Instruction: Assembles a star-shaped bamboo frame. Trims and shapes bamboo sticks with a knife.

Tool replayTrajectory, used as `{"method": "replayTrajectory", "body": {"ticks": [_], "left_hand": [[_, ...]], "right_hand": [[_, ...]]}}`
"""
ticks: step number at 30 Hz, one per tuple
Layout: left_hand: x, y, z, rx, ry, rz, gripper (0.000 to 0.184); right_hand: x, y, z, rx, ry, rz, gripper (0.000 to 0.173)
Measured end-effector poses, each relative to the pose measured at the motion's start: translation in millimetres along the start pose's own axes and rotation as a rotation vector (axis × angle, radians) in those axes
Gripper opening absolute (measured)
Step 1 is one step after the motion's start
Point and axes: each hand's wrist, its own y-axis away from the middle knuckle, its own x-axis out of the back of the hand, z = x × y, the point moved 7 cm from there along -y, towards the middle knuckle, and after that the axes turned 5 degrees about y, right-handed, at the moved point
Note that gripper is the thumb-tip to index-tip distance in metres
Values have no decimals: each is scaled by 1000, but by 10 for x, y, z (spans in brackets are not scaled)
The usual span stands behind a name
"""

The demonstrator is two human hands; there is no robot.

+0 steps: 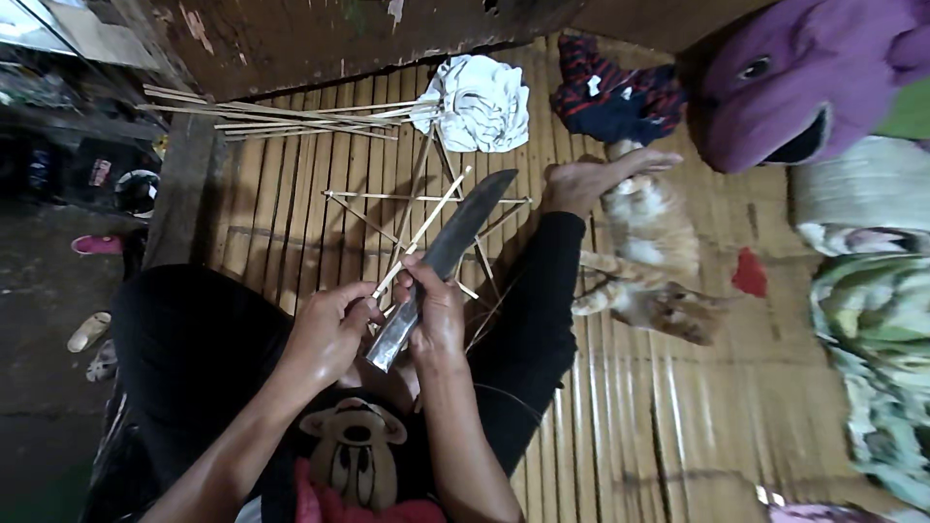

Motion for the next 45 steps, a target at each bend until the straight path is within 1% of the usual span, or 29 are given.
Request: {"method": "replayTrajectory", "body": {"ticks": [10, 19, 24, 34, 37, 42, 45], "left_hand": [[1, -1, -4, 6, 20, 13, 22], [7, -28, -37, -10, 80, 103, 22], [5, -52, -65, -21, 83, 109, 21], [5, -43, -70, -48, 113, 123, 22], [18, -41, -73, -60, 77, 127, 22], [67, -16, -70, -99, -62, 150, 20], [85, 9, -79, -154, -104, 162, 20]], "right_hand": [[4, -13, 11, 22, 11, -21, 12], [0, 2, 14, 43, 16, -12, 12], [15, -10, 26, 56, 38, -15, 12], [10, 0, 29, 55, -10, -37, 14], [12, 4, 28, 44, -7, -13, 14], [-5, 17, 36, 10, 1, -18, 13], [-6, 25, 60, -15, -25, -10, 11]]}}
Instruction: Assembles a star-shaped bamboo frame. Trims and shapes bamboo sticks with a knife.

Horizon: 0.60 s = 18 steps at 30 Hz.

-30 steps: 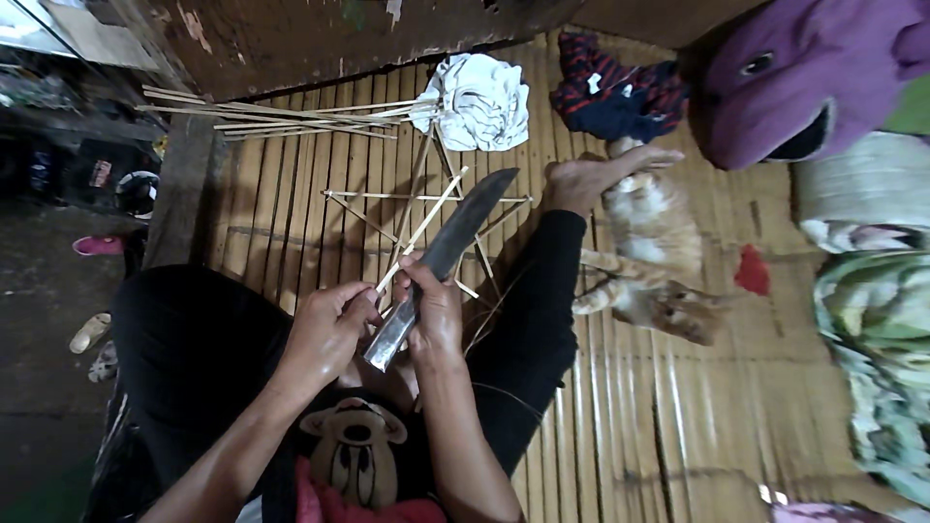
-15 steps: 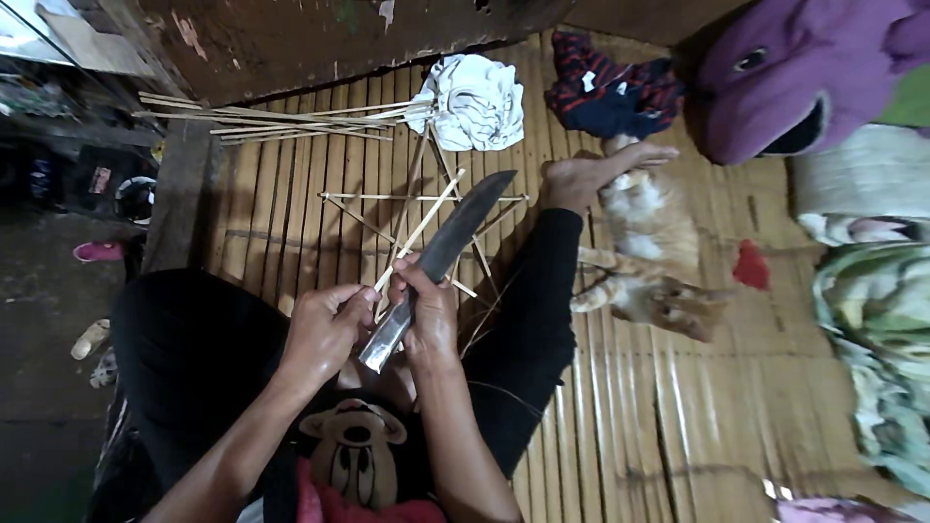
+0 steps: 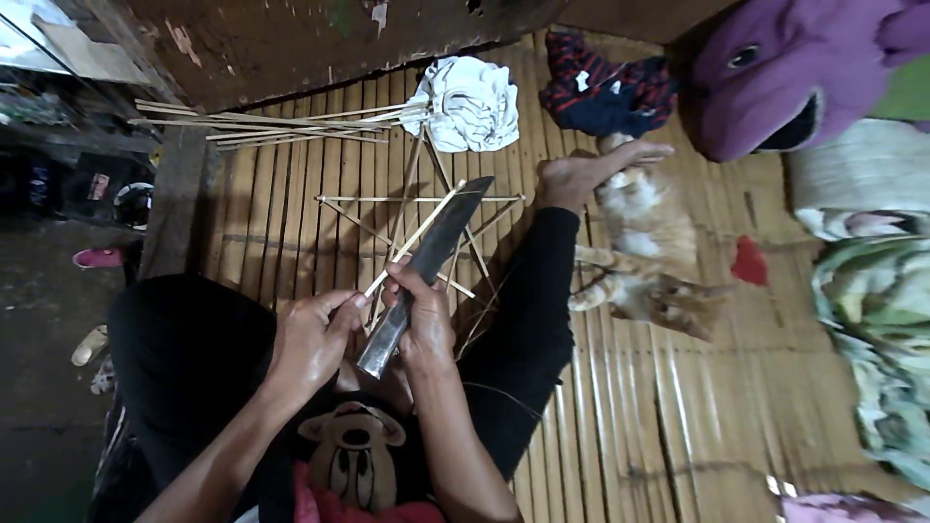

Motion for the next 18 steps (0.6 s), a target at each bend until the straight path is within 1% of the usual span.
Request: {"method": "replayTrajectory", "body": {"ticks": [2, 5, 7, 10, 12, 15, 18], "left_hand": [[12, 18, -6, -33, -19, 9, 21], [20, 30, -21, -24, -24, -10, 21], [18, 12, -11, 18, 12, -68, 20], [-4, -55, 20, 93, 146, -175, 22], [-36, -110, 61, 106, 206, -242, 23], [-89, -199, 125, 61, 189, -332, 23], [-90, -237, 127, -13, 97, -360, 26]], "right_hand": [[5, 8, 17, 0, -6, 12, 11], [-4, 14, 39, 15, -1, -11, 11], [-15, 38, 35, 28, 19, -18, 10], [-38, 85, 10, 56, 17, -18, 11], [-68, 125, 3, 82, 30, -45, 11], [-108, 181, 1, 105, 60, -53, 10], [-103, 205, -28, 141, 74, -48, 11]]}}
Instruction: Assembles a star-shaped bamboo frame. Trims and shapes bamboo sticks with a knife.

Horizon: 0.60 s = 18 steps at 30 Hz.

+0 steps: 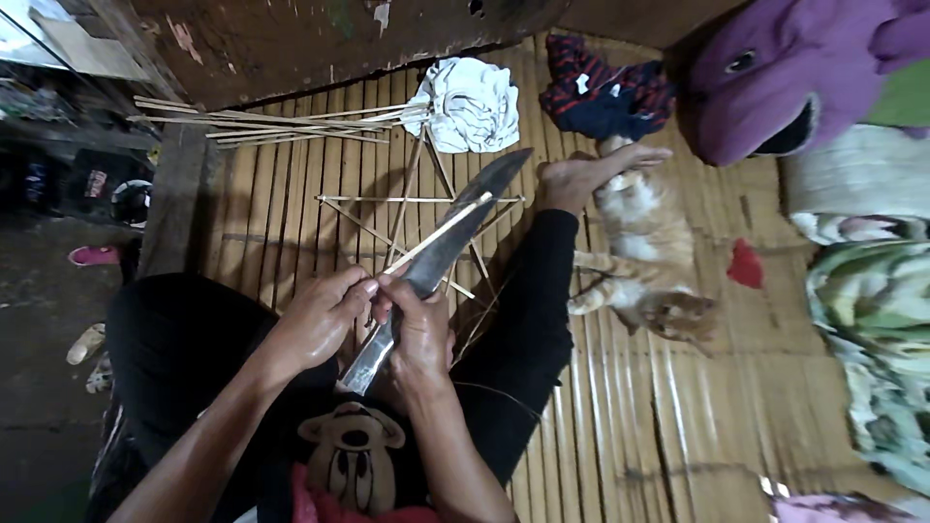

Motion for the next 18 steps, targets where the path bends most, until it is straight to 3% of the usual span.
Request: {"method": "replayTrajectory", "body": {"ticks": [6, 13, 18], "left_hand": [[43, 44, 37, -14, 28, 134, 29], [309, 139, 217, -60, -406, 319, 22], [281, 139, 288, -126, -533, 325, 21]], "right_hand": [[47, -2, -27, 30, 37, -18, 9], [352, -38, -184, 214, 338, 112, 21], [244, 101, -220, 398, 919, -84, 21]]}}
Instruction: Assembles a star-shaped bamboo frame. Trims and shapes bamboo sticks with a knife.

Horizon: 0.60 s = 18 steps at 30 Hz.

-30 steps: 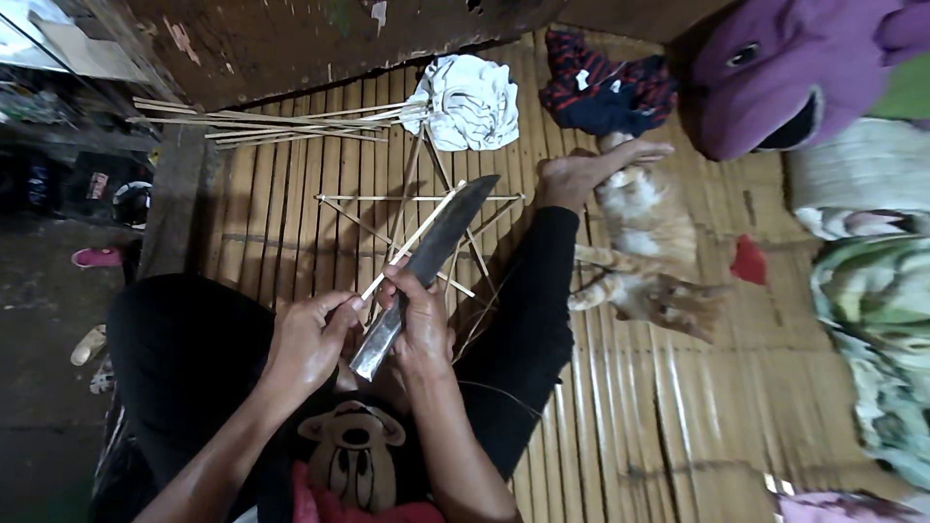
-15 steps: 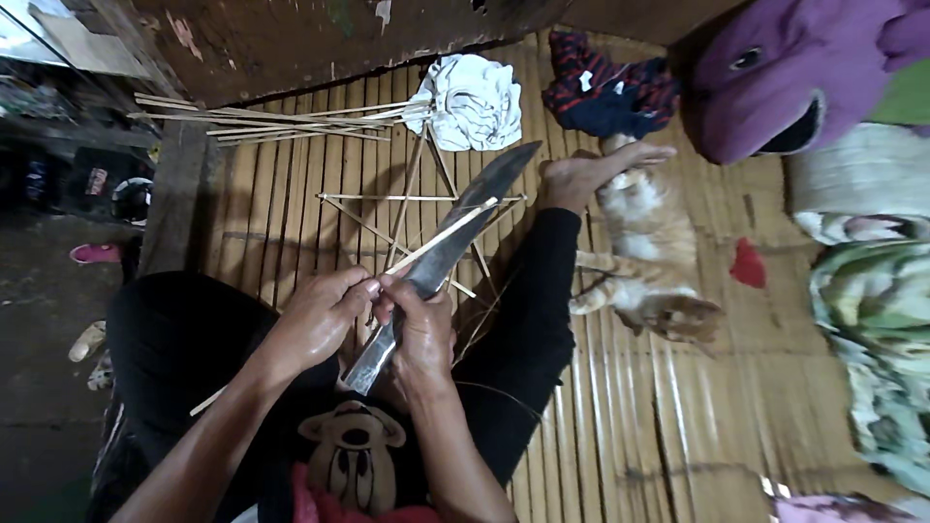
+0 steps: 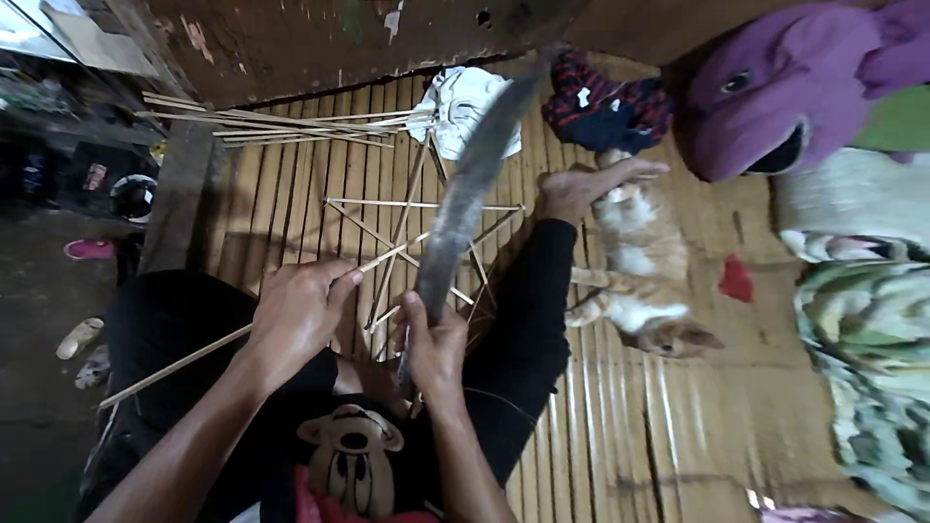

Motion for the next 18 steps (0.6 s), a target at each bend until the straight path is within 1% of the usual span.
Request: {"method": "replayTrajectory", "body": {"ticks": [3, 6, 11, 14, 16, 18], "left_hand": [[13, 18, 17, -55, -35, 16, 21], [62, 42, -3, -69, -51, 18, 21], [66, 79, -59, -78, -52, 43, 20], [142, 66, -144, -16, -1, 67, 21], [229, 50, -219, 28, 30, 89, 22], [233, 56, -265, 24, 5, 106, 22]], "right_hand": [[-107, 30, -150, 194, 333, -16, 26], [-209, 29, -275, 261, 494, -24, 24], [-308, -29, -332, 248, 569, -77, 23], [-341, 26, -285, 252, 565, -100, 23], [-373, 89, -256, 222, 578, -148, 25], [-434, 55, -291, 167, 584, -219, 25]]}}
